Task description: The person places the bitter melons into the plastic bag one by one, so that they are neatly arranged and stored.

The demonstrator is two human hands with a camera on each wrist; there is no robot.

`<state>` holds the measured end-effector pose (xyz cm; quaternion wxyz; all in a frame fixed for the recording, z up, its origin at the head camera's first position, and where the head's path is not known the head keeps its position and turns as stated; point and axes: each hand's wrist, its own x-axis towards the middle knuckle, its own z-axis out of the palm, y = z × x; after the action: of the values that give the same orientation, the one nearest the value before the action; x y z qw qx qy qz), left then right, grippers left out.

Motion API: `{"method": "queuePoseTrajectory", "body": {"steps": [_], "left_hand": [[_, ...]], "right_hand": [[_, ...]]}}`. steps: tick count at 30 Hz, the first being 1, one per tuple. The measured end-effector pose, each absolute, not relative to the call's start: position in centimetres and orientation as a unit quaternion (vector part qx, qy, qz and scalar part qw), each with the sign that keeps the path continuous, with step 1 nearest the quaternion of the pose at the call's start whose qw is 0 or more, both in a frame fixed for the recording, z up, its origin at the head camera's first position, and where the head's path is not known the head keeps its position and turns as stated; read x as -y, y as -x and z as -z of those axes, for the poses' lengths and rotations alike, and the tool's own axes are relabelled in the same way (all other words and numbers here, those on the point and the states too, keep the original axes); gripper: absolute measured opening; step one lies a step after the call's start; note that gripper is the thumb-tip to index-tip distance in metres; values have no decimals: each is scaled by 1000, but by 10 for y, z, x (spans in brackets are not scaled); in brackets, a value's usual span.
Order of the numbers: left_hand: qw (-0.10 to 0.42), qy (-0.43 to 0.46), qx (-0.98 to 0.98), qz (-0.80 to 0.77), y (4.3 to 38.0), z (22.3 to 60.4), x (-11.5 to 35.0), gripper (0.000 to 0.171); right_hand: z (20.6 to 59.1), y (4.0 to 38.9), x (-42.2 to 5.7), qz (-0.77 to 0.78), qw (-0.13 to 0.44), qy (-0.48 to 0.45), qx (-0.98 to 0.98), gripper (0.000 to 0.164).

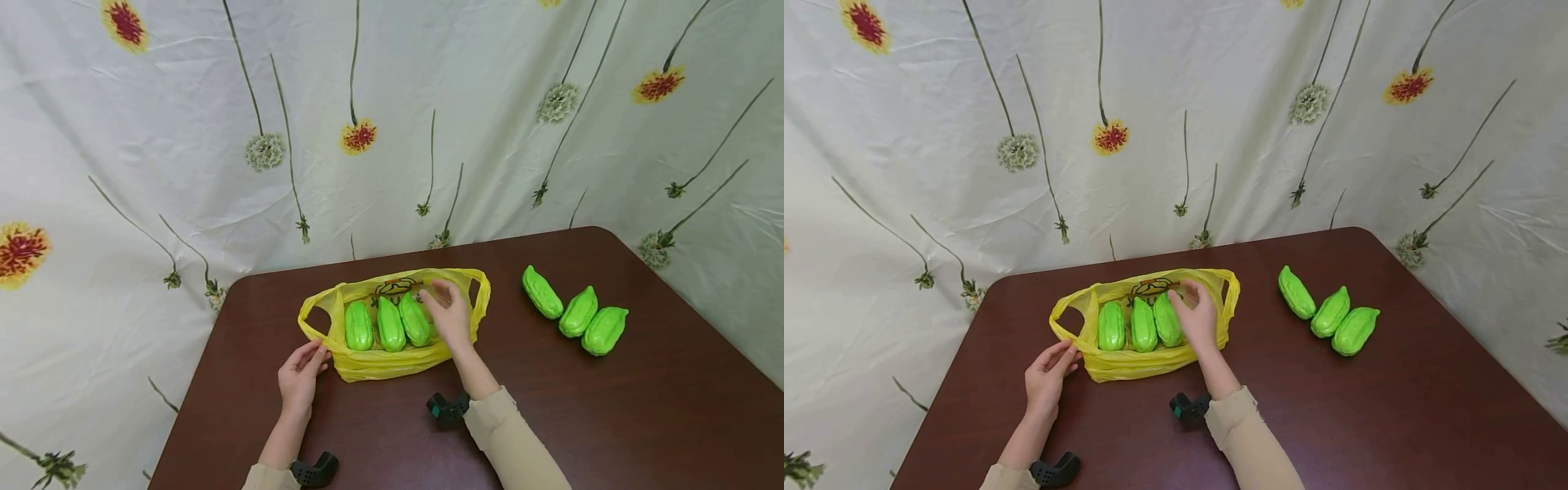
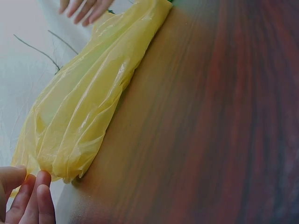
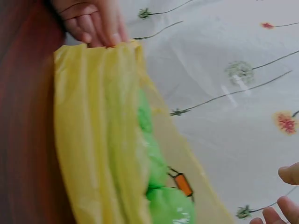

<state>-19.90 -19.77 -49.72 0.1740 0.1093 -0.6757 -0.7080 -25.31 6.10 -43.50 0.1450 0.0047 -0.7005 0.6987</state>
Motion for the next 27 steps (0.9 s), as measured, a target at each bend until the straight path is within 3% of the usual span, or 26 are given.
{"method": "queuePoseTrajectory", "body": {"steps": [10, 16, 27], "left_hand": [[178, -107, 677, 706, 200, 498, 198, 30], [184, -113, 675, 706, 202, 501, 198, 28], [208, -67, 655, 723, 200, 504, 199, 21]], "right_hand": [[397, 239, -86, -725, 181, -10, 665, 40], [390, 236, -100, -723, 220, -7, 655, 38], [380, 232, -136, -736, 240, 36, 632, 39]]}}
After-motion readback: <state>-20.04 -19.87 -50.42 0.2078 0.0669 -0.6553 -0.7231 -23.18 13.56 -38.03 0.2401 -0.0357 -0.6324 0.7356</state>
